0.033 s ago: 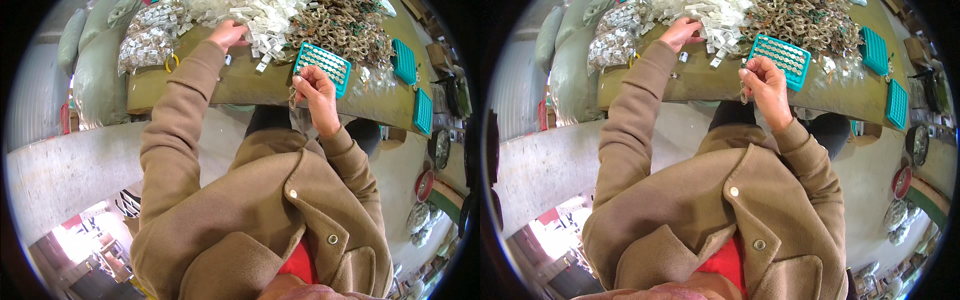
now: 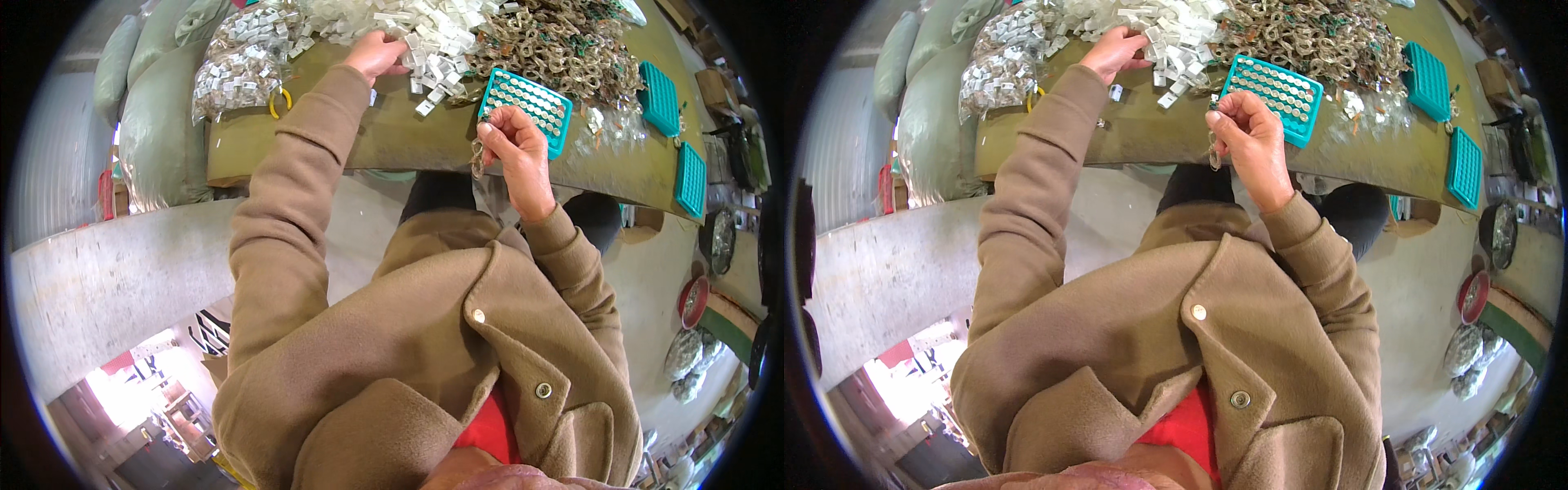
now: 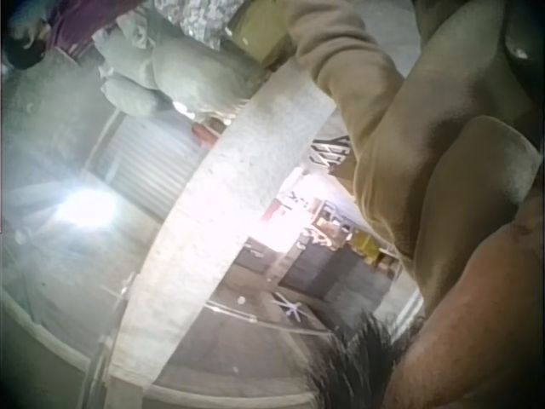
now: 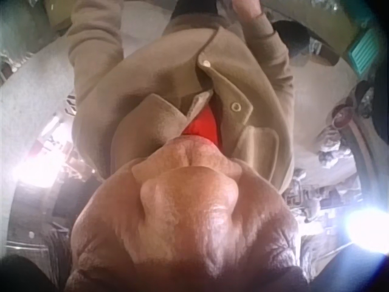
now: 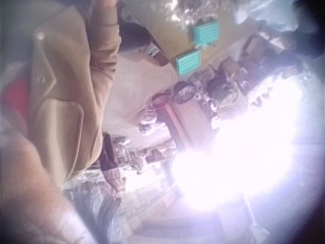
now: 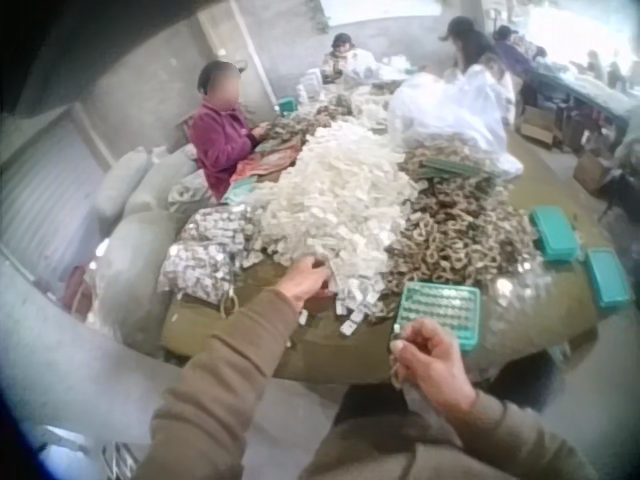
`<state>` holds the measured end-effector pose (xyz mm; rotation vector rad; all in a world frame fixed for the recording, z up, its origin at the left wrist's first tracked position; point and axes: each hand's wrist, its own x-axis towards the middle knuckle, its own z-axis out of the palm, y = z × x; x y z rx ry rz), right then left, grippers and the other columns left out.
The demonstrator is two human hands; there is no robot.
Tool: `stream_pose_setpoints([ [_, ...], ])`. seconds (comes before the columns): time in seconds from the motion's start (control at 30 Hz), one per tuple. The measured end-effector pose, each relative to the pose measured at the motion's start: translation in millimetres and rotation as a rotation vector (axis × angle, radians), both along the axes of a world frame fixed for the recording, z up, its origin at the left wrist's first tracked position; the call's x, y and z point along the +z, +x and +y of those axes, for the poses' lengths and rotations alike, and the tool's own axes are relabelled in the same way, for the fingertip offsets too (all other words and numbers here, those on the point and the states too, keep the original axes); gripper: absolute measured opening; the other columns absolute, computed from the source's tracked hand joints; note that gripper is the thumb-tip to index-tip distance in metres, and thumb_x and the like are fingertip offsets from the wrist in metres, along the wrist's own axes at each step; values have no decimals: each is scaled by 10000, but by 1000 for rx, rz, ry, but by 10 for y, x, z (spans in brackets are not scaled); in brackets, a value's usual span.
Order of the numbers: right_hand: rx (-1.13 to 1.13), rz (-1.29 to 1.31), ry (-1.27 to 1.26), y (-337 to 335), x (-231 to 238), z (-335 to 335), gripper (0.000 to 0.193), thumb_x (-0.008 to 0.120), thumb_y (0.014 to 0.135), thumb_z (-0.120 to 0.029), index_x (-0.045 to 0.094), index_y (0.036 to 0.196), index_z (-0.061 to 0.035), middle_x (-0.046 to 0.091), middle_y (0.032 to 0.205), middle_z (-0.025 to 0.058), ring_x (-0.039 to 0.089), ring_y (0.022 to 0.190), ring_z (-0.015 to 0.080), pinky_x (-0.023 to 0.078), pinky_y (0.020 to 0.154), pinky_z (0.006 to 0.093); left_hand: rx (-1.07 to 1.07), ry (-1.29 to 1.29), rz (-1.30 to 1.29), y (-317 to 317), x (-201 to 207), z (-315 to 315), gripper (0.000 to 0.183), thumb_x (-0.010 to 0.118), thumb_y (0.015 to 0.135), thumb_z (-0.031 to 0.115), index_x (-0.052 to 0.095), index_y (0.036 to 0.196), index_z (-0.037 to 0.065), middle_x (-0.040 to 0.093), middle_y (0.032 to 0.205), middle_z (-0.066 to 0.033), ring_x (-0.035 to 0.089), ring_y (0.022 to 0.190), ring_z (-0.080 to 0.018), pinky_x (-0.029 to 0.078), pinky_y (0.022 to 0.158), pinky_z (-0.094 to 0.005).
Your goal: The person repeatedly picks small white plastic housings and metal contacts from a table, inserts the contacts into the housings, and places the assembled units into a teal tray. The person handles items one at a time and continues the cycle throughout the clip.
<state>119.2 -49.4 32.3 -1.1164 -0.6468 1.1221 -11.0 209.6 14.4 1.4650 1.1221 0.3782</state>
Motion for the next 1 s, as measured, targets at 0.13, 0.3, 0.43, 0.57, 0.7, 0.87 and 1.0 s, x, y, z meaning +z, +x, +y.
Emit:
stream_pose_setpoints([
  [0.13,-6,-19,5,16,0,-19,69,614,905,-29,551,905,-56,521,773,-28,477,613,56,401,562,212,-37,208,109,127,-17,-64,265,642,862,136,603,1040,-56,655,961,-118,696,699,-188,567,656,-286],
  [0.3,-16,-24,13,1,-28,-19,77,624,905,-39,550,892,-57,523,742,-31,480,595,48,397,540,204,-124,422,86,122,43,-155,283,674,850,155,620,1045,-43,676,941,-109,693,702,-183,571,651,-293],
  [0.43,-29,-53,36,-36,-48,-5,101,639,902,-52,547,862,-52,531,685,-27,489,566,37,397,501,199,-161,506,173,110,84,-231,330,707,832,174,635,1084,-27,684,971,-112,690,741,-168,583,669,-301],
  [0.57,-32,-61,45,-59,-44,-9,99,637,902,-50,547,862,-51,535,687,-26,494,572,39,399,506,200,-20,510,95,77,72,-232,261,692,818,148,676,1035,4,700,944,-81,682,773,-138,576,668,-277],
  [0.7,-21,-79,55,-60,-47,-21,99,637,902,-51,546,863,-49,543,692,-26,503,576,44,402,511,202,-24,349,30,25,45,-208,122,685,872,174,656,924,67,655,867,6,612,770,-63,491,619,-224],
  [0.87,-65,-160,56,-75,-50,-4,95,649,888,-57,558,861,-47,521,698,-48,472,610,25,379,529,196,73,272,-148,-58,195,-221,129,664,890,168,623,941,57,626,829,5,543,701,-40,428,554,-225],
  [1.0,-105,-233,12,-51,31,49,90,654,879,-74,571,870,-41,513,721,-59,446,645,13,364,559,187,77,230,-179,-124,409,-466,152,606,926,200,582,973,58,646,851,-7,586,694,-55,410,538,-203],
])
